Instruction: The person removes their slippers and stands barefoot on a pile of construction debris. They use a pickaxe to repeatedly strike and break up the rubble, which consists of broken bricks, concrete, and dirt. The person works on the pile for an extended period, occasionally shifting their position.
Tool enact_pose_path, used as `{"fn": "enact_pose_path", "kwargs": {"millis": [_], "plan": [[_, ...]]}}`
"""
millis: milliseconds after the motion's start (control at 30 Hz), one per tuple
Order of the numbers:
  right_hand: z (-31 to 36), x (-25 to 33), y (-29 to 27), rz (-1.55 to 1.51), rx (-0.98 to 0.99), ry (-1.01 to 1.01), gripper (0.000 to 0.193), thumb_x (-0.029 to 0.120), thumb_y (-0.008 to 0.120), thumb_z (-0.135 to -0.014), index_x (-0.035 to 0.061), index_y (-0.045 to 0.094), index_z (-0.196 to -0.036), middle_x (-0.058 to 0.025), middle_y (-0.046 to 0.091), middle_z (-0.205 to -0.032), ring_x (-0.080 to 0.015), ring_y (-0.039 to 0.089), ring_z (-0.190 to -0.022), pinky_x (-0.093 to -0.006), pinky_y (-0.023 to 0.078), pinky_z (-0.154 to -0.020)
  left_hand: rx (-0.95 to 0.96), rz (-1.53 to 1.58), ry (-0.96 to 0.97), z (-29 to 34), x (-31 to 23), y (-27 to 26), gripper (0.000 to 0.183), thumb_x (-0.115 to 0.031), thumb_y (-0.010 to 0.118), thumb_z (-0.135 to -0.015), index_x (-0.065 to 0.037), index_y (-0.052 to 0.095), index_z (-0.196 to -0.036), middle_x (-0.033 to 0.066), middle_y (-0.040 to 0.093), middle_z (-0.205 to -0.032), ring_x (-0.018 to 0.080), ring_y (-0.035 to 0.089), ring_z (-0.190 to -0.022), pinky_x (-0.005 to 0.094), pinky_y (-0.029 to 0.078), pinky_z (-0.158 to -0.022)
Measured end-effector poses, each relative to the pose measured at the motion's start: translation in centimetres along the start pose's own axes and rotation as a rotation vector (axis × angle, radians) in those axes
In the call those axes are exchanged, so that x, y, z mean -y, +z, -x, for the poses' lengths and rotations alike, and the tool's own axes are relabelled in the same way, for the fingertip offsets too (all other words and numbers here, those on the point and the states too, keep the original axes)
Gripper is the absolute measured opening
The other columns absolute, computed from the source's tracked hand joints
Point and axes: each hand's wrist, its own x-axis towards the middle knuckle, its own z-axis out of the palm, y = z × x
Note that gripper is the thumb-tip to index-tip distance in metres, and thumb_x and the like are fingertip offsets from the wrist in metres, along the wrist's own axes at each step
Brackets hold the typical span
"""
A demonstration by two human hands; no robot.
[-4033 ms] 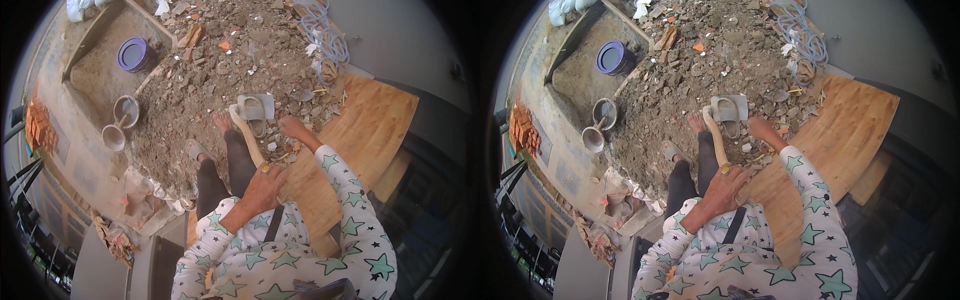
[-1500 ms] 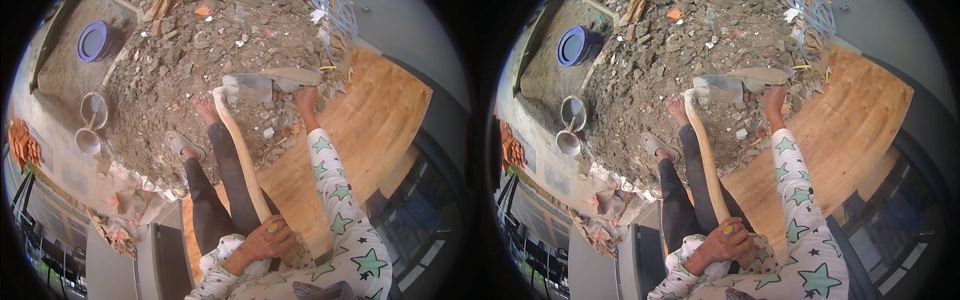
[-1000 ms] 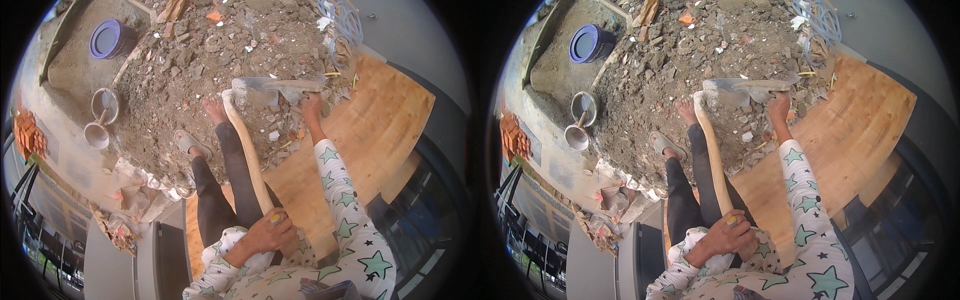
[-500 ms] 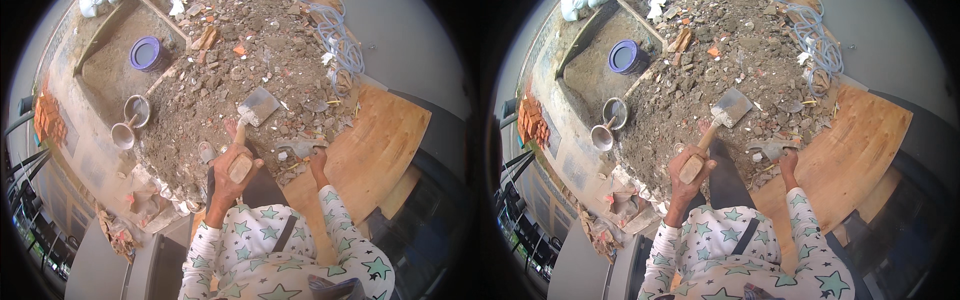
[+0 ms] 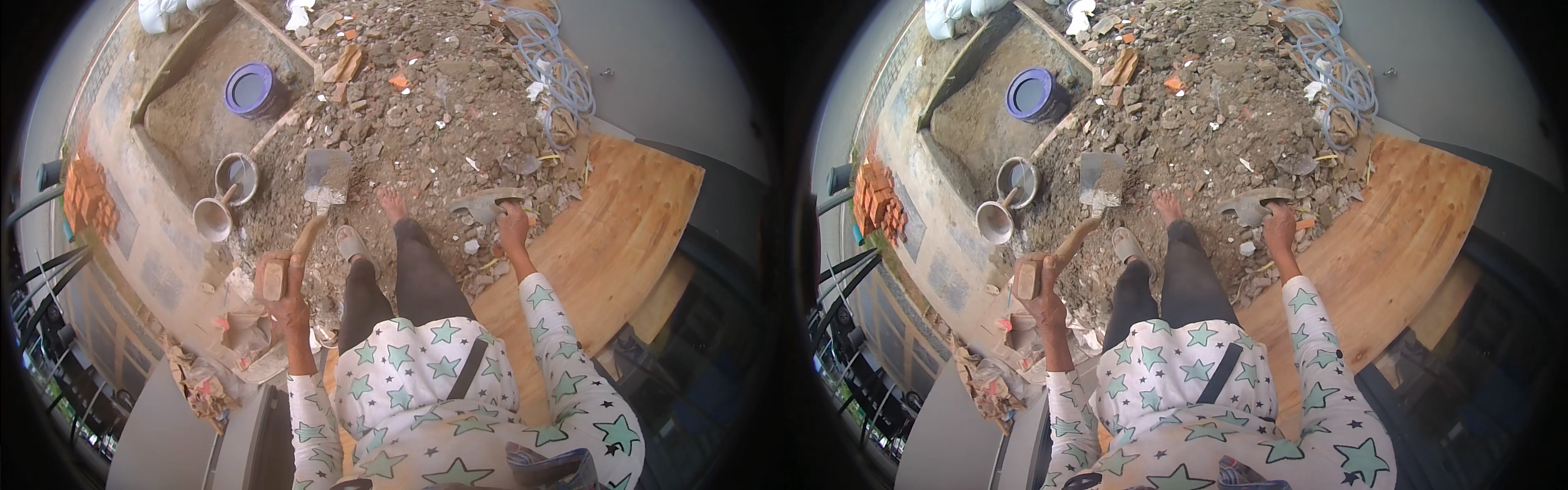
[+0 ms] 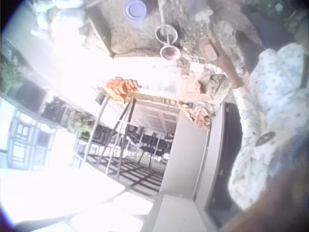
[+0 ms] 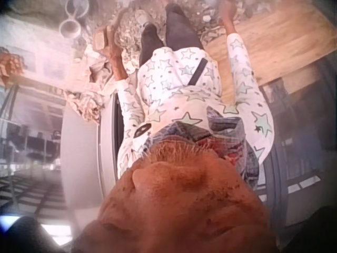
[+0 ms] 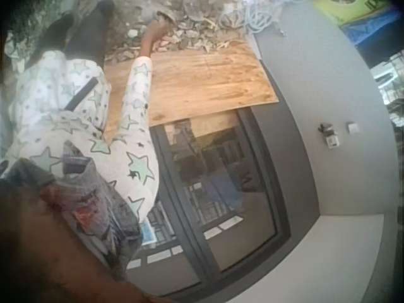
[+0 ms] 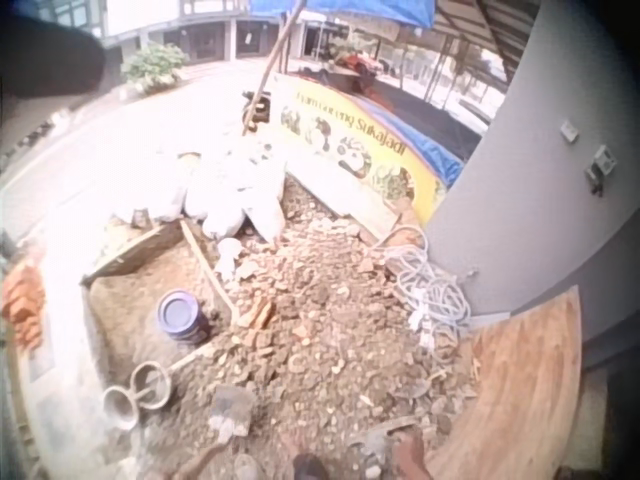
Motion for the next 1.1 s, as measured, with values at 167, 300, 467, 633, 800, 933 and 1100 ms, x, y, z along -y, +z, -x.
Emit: {"fn": "enact_pose_path", "kwargs": {"millis": [167, 300, 467, 633, 800, 933, 1100], "plan": [[1.5, 3.1, 1.1, 0.119, 0.066, -0.078, 0.026, 0.002, 0.066, -0.072, 0.0054, 0.068, -0.098, -0.0165, 0.063, -0.097, -0.0376, 0.061, -0.094, -0.0454, 0.049, -0.081, -0.029, 0.009, -0.039, -0.8, 5.8, -4.0, 0.013, -0.012, 0.07, -0.088, -0.001, 0.063, -0.087, 0.0038, 0.061, -0.085, 0.0133, 0.055, -0.081, 0.0279, 0.044, -0.08], [3.1, 3.9, 1.8, 0.18, 0.122, -0.064, 0.02, 0.005, 0.063, -0.076, 0.0064, 0.069, -0.095, -0.0171, 0.063, -0.094, -0.039, 0.062, -0.09, -0.0465, 0.05, -0.077, -0.034, 0.022, -0.051, -0.5, 10.8, -6.7, 0.012, -0.007, 0.07, -0.086, -0.002, 0.062, -0.093, 0.0019, 0.059, -0.085, 0.0117, 0.052, -0.079, 0.027, 0.044, -0.074], [5.5, 4.2, 2.6, 0.22, 0.152, -0.049, 0.02, 0.005, 0.059, -0.08, 0.0072, 0.069, -0.096, -0.0194, 0.065, -0.093, -0.0403, 0.064, -0.09, -0.0484, 0.051, -0.076, 0.048, 0.018, -0.101, 0.7, 17.6, -9.8, 0.013, -0.005, 0.071, -0.085, -0.004, 0.062, -0.093, 0.0018, 0.058, -0.088, 0.0125, 0.052, -0.082, 0.0287, 0.044, -0.077], [7.9, 5.7, 3.4, 0.263, 0.194, 0.038, 0.02, 0.005, 0.063, -0.077, 0.0084, 0.07, -0.095, -0.0185, 0.066, -0.094, -0.0394, 0.063, -0.09, -0.0472, 0.051, -0.08, 0.053, 0.048, -0.133, 1.1, 20.2, -11.8, 0.015, -0.006, 0.07, -0.084, -0.005, 0.06, -0.094, 0.0018, 0.056, -0.088, 0.013, 0.051, -0.081, 0.0285, 0.044, -0.077], [9.6, 7.4, 5.7, 0.292, 0.265, -0.003, 0.02, 0.003, 0.062, -0.078, 0.0089, 0.07, -0.095, -0.0186, 0.066, -0.096, -0.0387, 0.063, -0.094, -0.0468, 0.051, -0.082, 0.106, 0.059, -0.129, 0.6, 20.6, -13.5, 0.016, -0.009, 0.07, -0.084, -0.005, 0.058, -0.094, 0.0024, 0.056, -0.09, 0.0136, 0.051, -0.082, 0.0287, 0.044, -0.078], [11.0, 8.5, 8.8, 0.263, 0.385, 0.071, 0.024, 0.003, 0.061, -0.078, 0.0079, 0.068, -0.1, -0.0192, 0.066, -0.098, -0.0394, 0.062, -0.097, -0.0474, 0.05, -0.084, 0.141, 0.05, -0.123, 0.9, 21.3, -14.2, 0.018, -0.011, 0.071, -0.084, -0.005, 0.058, -0.095, 0.0028, 0.057, -0.091, 0.0133, 0.052, -0.084, 0.0288, 0.044, -0.079], [12.7, 8.8, 12.4, 0.161, 0.315, 0.058, 0.029, 0.004, 0.06, -0.079, 0.0086, 0.067, -0.106, -0.018, 0.067, -0.106, -0.0394, 0.061, -0.102, -0.0473, 0.049, -0.088, 0.169, 0.045, -0.141, 1.7, 21.0, -13.9, 0.019, -0.012, 0.072, -0.084, -0.005, 0.059, -0.097, 0.0028, 0.057, -0.094, 0.0135, 0.052, -0.087, 0.0286, 0.043, -0.081]]}}
